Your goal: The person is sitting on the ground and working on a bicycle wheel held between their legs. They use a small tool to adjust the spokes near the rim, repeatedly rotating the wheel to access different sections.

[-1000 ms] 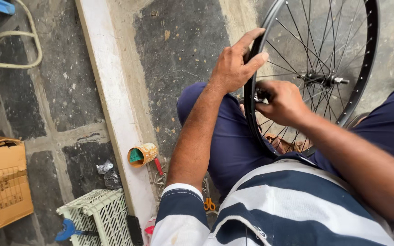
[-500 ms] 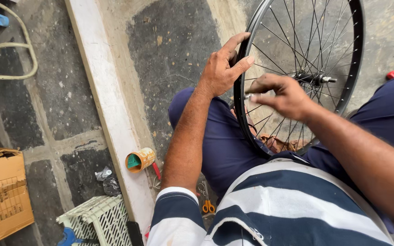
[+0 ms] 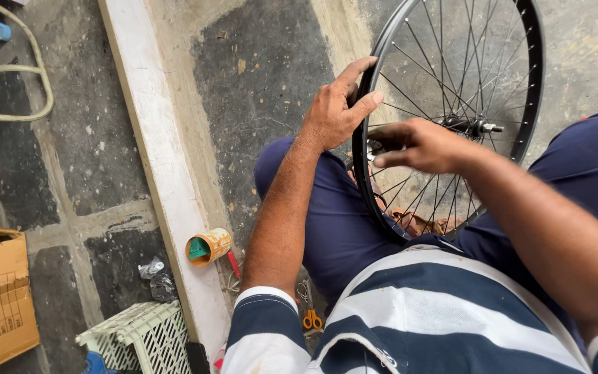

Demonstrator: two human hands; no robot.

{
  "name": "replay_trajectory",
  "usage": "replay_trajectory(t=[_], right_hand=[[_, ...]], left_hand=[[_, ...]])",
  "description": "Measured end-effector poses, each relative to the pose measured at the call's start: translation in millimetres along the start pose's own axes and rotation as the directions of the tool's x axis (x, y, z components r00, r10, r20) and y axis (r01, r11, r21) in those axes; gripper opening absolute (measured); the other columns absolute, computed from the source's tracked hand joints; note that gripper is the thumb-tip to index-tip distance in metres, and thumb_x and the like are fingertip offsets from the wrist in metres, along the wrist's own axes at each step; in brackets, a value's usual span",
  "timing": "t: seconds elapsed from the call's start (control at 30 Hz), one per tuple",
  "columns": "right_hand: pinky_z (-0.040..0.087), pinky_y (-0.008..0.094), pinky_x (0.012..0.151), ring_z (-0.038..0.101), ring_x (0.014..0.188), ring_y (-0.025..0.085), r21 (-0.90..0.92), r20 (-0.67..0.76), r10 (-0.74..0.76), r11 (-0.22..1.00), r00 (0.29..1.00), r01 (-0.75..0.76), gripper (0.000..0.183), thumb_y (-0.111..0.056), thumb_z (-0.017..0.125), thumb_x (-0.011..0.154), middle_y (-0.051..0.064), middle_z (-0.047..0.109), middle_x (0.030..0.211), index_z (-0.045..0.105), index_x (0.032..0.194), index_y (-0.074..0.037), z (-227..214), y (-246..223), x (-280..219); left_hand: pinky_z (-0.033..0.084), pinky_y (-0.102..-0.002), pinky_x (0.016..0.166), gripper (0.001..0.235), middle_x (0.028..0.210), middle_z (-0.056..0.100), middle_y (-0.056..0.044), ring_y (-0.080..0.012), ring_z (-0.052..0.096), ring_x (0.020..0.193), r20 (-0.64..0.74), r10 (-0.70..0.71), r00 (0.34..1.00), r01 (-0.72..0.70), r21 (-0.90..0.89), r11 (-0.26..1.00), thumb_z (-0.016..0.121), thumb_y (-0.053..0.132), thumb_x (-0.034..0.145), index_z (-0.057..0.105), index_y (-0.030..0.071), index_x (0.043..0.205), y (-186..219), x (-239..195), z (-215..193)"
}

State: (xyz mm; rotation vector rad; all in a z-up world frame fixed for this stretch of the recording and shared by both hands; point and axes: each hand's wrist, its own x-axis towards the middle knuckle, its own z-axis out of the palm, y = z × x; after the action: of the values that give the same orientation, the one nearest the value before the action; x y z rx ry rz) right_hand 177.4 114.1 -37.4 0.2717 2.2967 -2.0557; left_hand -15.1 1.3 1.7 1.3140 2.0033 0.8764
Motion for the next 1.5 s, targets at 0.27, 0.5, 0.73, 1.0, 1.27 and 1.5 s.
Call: replay_trajectory(t=[0.27,0.5,0.73,1.0,1.27,1.5], right_hand=[[0.057,0.037,0.076,0.07,0.086,0.019,-0.397,-0.18,-0.108,0.918,0.978,0.028,0.033,-0.025,0.083,0.078,0.003,0.073,0.096,0.066,0.101,-0.009,24,-9,-4],[0.059,0.038,0.067,0.072,0.074,0.021,-0.322,-0.335,-0.124,0.947,0.934,0.01,0.037,-0.027,0.081,0.079,0.008,0.073,0.087,0.065,0.103,-0.004,35,9,-2],[0.057,0.044,0.076,0.072,0.085,0.029,-0.494,-0.029,0.059,0.867,0.998,-0.066,0.038,-0.036,0.076,0.089,0.01,0.073,0.091,0.07,0.116,-0.012,21,6,11],[0.056,0.045,0.09,0.073,0.092,0.029,-0.83,-0.246,-0.483,0.553,0.84,0.075,0.022,-0.022,0.08,0.099,0.012,0.076,0.096,0.069,0.096,-0.003,49,-3,-2],[0.057,0.039,0.097,0.073,0.109,0.022,-0.229,-0.078,0.186,0.953,0.979,-0.199,0.048,-0.038,0.078,0.081,0.006,0.077,0.121,0.073,0.123,-0.015,-8,-24,-4],[0.057,0.042,0.087,0.075,0.096,0.024,-0.284,0.065,0.023,0.959,0.998,-0.003,0.049,-0.038,0.077,0.083,0.011,0.078,0.105,0.069,0.122,-0.008,-3,-4,6]], left_hand=[[0.053,-0.034,0.06,0.064,0.065,0.064,0.001,-0.0115,0.065,0.06,-0.001,-0.033,0.999,0.033,0.019,0.999,0.065,0.051,0.096,0.049,0.023,0.152,7,3,-3],[0.051,-0.036,0.06,0.064,0.064,0.064,0.001,-0.0118,0.065,0.059,0.042,-0.048,0.998,0.049,-0.007,0.999,0.061,0.056,0.098,0.048,0.023,0.151,3,3,-2],[0.052,-0.037,0.063,0.065,0.068,0.064,-0.001,-0.0129,0.065,0.062,0.037,-0.005,0.999,0.005,-0.018,1.0,0.062,0.056,0.1,0.047,0.02,0.151,3,2,-2],[0.05,-0.037,0.059,0.065,0.063,0.06,0.0,-0.013,0.063,0.059,0.04,-0.05,0.998,0.049,0.031,0.998,0.06,0.057,0.099,0.048,0.021,0.152,6,6,-2],[0.055,-0.038,0.063,0.061,0.065,0.064,0.0,-0.0139,0.07,0.061,0.01,-0.03,0.999,0.029,0.068,0.997,0.054,0.059,0.102,0.048,0.024,0.151,8,8,-1],[0.057,-0.04,0.07,0.06,0.068,0.071,-0.004,-0.0181,0.075,0.069,0.016,-0.033,0.999,0.031,0.089,0.996,0.055,0.057,0.102,0.047,0.023,0.15,7,6,2]])
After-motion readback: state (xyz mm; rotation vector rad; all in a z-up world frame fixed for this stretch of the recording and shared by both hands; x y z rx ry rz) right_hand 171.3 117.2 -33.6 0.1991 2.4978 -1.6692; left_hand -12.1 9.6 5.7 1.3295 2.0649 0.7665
